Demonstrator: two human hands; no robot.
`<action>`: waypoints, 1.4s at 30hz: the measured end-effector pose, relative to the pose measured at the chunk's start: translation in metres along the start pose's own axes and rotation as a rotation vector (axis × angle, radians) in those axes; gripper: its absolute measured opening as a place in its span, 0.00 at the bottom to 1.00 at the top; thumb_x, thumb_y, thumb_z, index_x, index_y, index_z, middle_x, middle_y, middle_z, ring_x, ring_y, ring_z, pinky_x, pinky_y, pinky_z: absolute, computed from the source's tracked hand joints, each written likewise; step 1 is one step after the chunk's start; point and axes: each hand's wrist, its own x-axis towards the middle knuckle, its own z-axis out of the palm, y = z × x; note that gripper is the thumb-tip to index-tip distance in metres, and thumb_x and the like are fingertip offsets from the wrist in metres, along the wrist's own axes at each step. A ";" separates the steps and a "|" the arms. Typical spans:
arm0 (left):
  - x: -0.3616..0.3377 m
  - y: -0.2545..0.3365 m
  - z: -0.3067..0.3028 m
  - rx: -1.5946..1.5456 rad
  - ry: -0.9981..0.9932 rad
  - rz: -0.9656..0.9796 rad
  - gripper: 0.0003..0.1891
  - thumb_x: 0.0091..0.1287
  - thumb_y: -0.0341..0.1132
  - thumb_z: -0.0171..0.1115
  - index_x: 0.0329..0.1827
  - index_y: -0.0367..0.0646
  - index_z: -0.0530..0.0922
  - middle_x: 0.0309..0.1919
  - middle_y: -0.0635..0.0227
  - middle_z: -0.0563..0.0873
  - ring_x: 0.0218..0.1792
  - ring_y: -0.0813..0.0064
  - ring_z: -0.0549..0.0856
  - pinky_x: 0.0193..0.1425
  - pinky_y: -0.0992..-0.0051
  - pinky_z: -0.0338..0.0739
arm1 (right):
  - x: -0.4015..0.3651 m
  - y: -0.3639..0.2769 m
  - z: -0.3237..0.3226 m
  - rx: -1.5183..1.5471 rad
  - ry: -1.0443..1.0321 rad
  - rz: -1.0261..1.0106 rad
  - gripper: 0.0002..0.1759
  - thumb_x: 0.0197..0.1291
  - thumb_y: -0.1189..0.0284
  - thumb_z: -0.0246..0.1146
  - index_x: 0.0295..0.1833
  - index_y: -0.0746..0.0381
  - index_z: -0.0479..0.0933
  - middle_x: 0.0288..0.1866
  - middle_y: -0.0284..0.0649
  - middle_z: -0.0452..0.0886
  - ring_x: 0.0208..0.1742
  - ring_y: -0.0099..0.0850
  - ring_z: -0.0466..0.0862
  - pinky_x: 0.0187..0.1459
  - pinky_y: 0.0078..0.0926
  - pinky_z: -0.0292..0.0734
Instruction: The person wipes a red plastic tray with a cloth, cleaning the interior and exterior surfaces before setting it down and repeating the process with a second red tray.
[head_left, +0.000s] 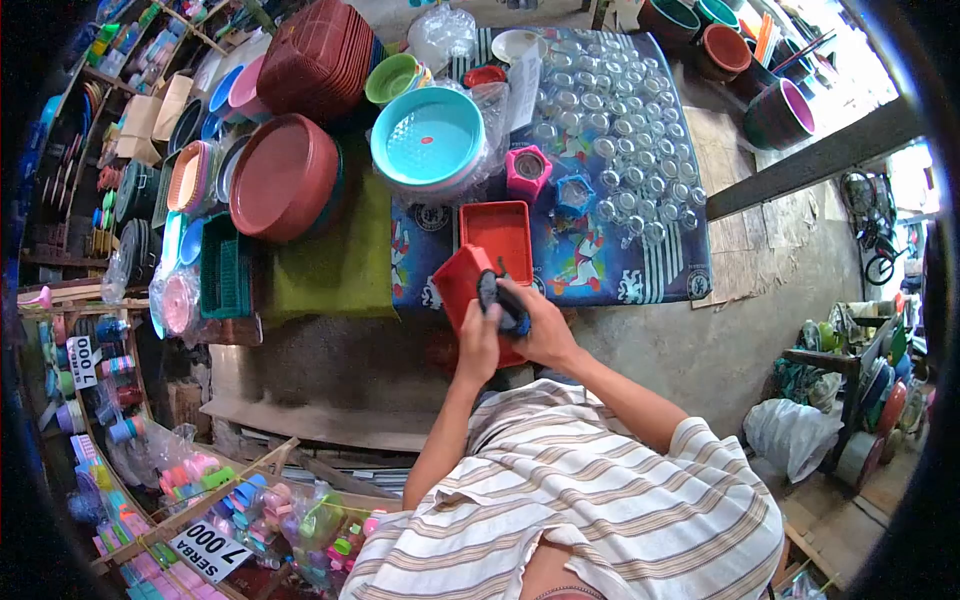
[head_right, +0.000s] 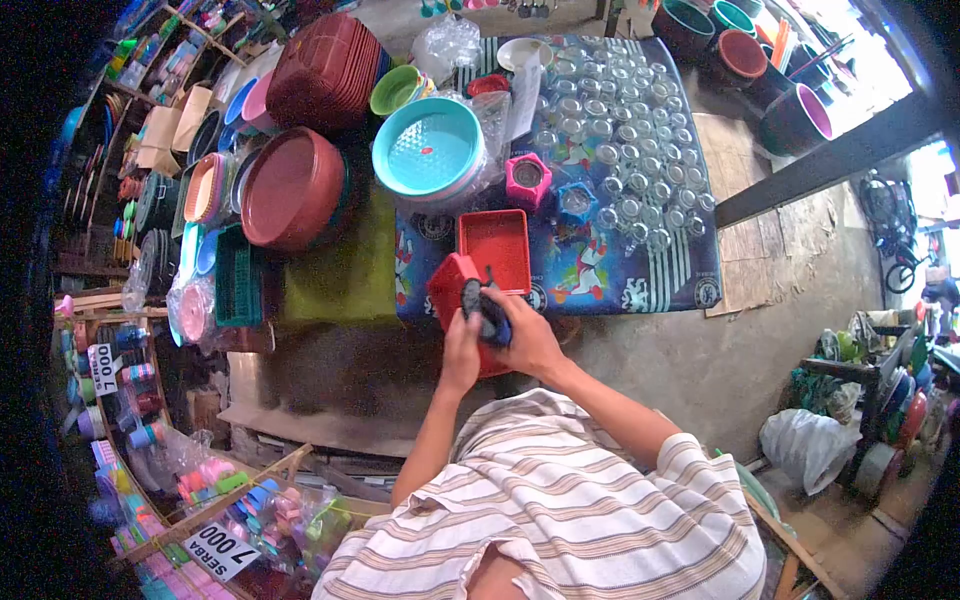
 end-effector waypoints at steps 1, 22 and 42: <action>-0.005 0.003 0.007 0.089 -0.048 0.043 0.26 0.85 0.45 0.54 0.76 0.33 0.74 0.70 0.55 0.80 0.73 0.63 0.78 0.81 0.67 0.64 | -0.003 0.002 -0.002 -0.011 0.009 -0.004 0.47 0.52 0.76 0.75 0.80 0.58 0.68 0.70 0.56 0.80 0.71 0.56 0.81 0.72 0.47 0.76; 0.127 -0.171 -0.024 0.345 0.451 -0.227 0.21 0.74 0.26 0.66 0.70 0.41 0.83 0.62 0.53 0.85 0.54 0.60 0.90 0.56 0.67 0.90 | 0.094 0.215 0.026 -0.069 0.425 0.342 0.23 0.68 0.58 0.77 0.55 0.67 0.82 0.40 0.53 0.89 0.41 0.43 0.90 0.45 0.39 0.82; 0.062 -0.250 -0.044 0.163 0.498 -0.312 0.23 0.74 0.30 0.70 0.71 0.40 0.82 0.62 0.57 0.84 0.48 0.69 0.90 0.53 0.70 0.88 | 0.091 0.191 0.052 -0.012 0.065 0.105 0.40 0.53 0.82 0.75 0.74 0.61 0.74 0.66 0.53 0.87 0.68 0.49 0.87 0.68 0.39 0.81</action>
